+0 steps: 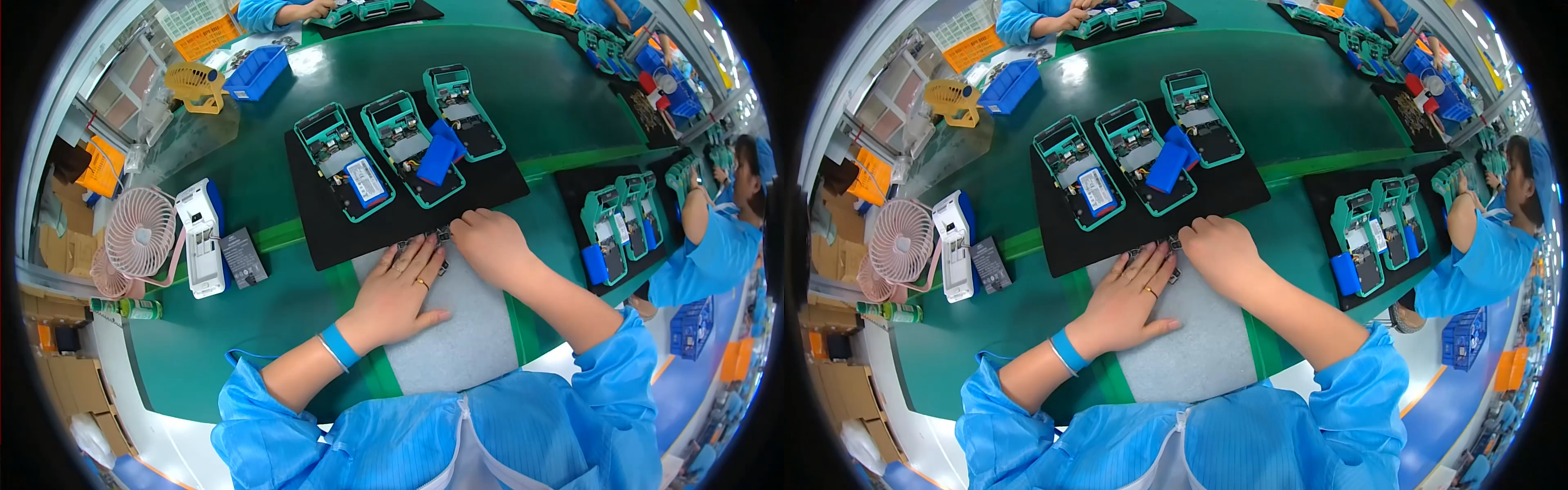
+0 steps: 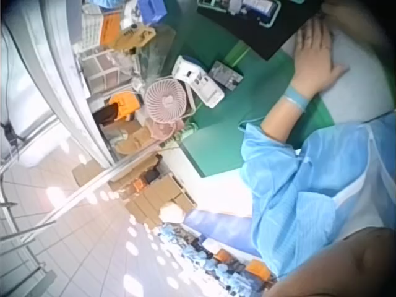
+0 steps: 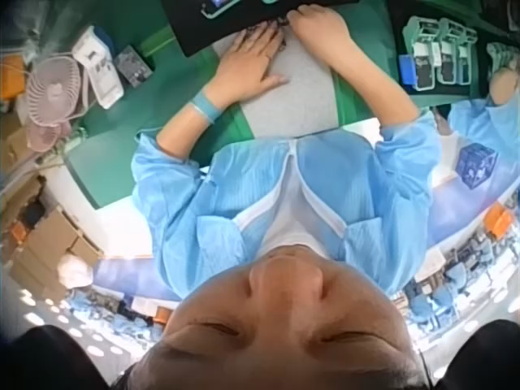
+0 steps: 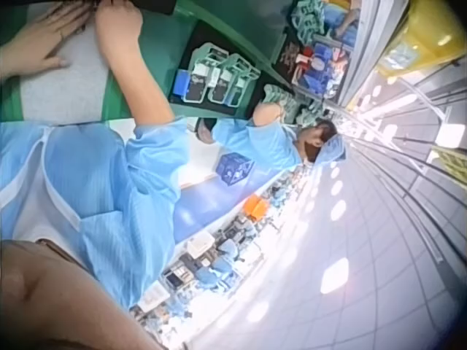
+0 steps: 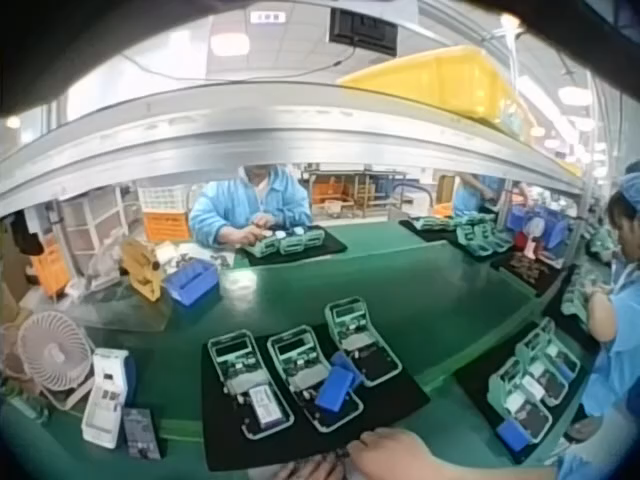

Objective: The person assembles internal components into electronic device housings by hand, inserting circuit boards, batteries, and plastic components into the housings, then securing them with screws.

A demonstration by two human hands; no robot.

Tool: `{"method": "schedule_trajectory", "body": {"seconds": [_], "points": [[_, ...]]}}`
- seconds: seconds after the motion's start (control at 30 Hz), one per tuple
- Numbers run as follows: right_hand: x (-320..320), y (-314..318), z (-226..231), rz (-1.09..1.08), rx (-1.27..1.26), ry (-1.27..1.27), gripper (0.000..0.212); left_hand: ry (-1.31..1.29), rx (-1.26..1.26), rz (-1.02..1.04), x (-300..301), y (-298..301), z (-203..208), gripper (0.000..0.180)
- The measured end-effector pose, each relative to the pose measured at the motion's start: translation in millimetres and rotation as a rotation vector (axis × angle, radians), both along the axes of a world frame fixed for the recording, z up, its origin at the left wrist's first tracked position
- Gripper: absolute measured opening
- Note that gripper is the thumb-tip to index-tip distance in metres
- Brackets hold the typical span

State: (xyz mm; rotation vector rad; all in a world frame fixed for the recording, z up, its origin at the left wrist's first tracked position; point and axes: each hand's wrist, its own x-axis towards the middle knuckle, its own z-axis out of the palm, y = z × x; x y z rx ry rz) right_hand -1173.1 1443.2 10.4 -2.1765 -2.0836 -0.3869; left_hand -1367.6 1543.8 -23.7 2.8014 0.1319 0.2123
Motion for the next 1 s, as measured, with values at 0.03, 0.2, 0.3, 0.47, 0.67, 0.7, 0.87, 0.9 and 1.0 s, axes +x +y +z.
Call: {"method": "schedule_trajectory", "body": {"seconds": [0.03,0.2,0.3,0.47,0.67,0.7,0.87,0.9,1.0], "points": [[-2,4,5,0.004,-0.068,-0.03,0.007,0.001,-0.011,-0.038,-3,0,0,0.09],[-11,16,23,-0.014,-0.261,-0.09,0.011,-0.246,-0.101,-0.133,-3,12,8,0.068],[-17,26,29,-0.03,-0.383,-0.087,0.013,-0.587,-0.085,0.002,7,38,20,0.045],[-9,36,60,0.057,-0.596,-0.13,0.01,-0.623,0.018,0.498,33,91,22,0.064],[-6,104,97,0.288,0.025,0.236,0.009,-0.945,-0.788,0.463,18,99,13,0.05],[-2,118,88,0.306,0.087,0.268,0.006,-1.051,-1.237,0.462,16,95,15,0.044],[6,169,49,0.416,0.139,-0.015,0.008,-0.986,-0.174,0.561,2,95,16,0.03],[7,173,45,0.431,0.156,-0.053,0.01,-0.839,0.034,0.56,5,89,15,0.031],[6,187,34,0.472,0.141,-0.172,0.01,-0.548,0.183,0.526,10,75,3,0.042]]}}
